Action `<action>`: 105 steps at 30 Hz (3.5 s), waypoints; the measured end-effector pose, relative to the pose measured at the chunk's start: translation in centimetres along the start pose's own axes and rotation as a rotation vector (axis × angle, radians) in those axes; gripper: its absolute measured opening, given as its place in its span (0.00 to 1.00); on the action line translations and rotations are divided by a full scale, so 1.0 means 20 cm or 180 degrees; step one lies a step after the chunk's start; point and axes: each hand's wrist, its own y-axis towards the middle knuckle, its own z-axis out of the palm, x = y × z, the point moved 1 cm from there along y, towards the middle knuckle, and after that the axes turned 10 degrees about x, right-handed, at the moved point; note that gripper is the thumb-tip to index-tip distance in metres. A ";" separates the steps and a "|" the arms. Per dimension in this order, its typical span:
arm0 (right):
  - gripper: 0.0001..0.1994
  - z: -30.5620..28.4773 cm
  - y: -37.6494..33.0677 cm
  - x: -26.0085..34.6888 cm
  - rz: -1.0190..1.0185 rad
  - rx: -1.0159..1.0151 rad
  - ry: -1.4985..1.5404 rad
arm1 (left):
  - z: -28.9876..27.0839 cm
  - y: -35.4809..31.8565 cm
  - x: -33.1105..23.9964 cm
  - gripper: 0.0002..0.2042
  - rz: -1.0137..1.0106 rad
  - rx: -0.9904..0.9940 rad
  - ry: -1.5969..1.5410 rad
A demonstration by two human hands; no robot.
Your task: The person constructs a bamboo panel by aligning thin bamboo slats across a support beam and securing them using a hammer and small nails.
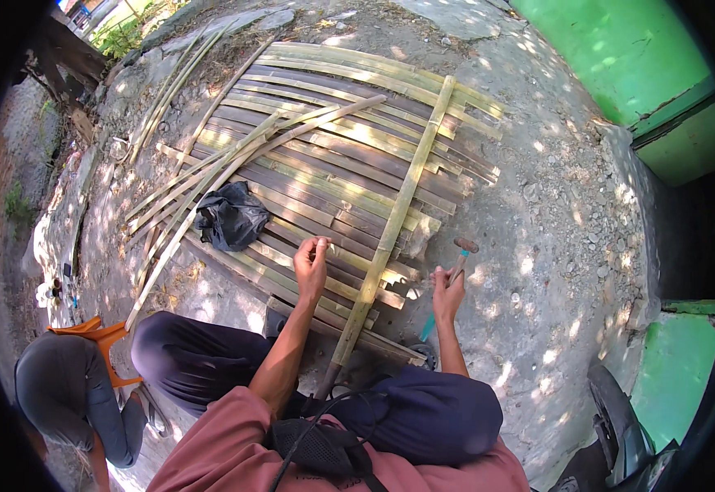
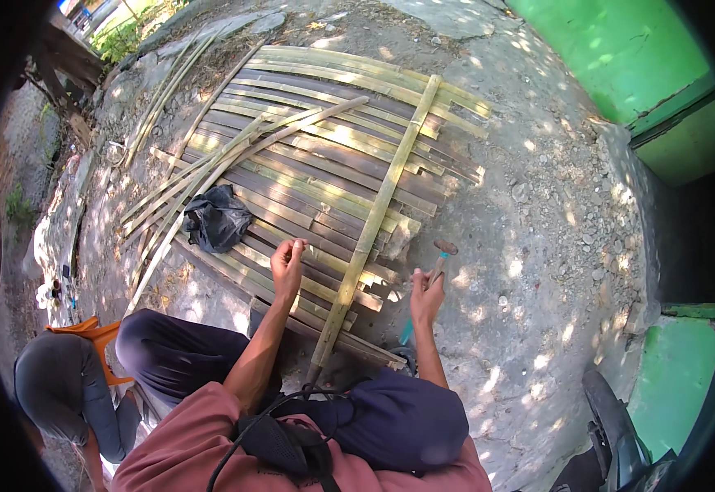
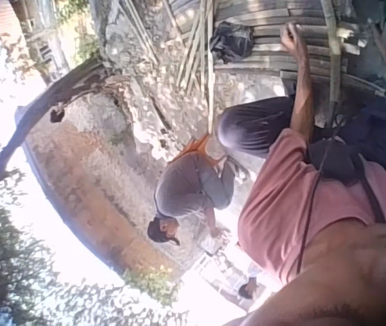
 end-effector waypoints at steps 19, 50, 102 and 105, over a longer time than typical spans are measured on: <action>0.11 -0.40 0.16 -0.19 -0.0480 -0.0365 -0.2020 | -0.25 -0.97 -0.09 0.14 -0.2746 0.0119 -0.0016; 0.18 0.02 1.03 -0.25 -0.0765 -0.0107 0.0199 | -0.03 -1.05 -0.05 0.13 -0.1997 -0.0328 -0.1548; 0.35 0.18 0.45 -0.01 -0.0322 0.2153 -0.0144 | 0.00 -1.05 -0.11 0.15 -0.2259 -0.0314 -0.1772; 0.34 0.23 0.33 -0.01 -0.0169 0.2106 -0.0030 | -0.02 -1.08 -0.04 0.16 -0.2120 -0.0380 -0.1296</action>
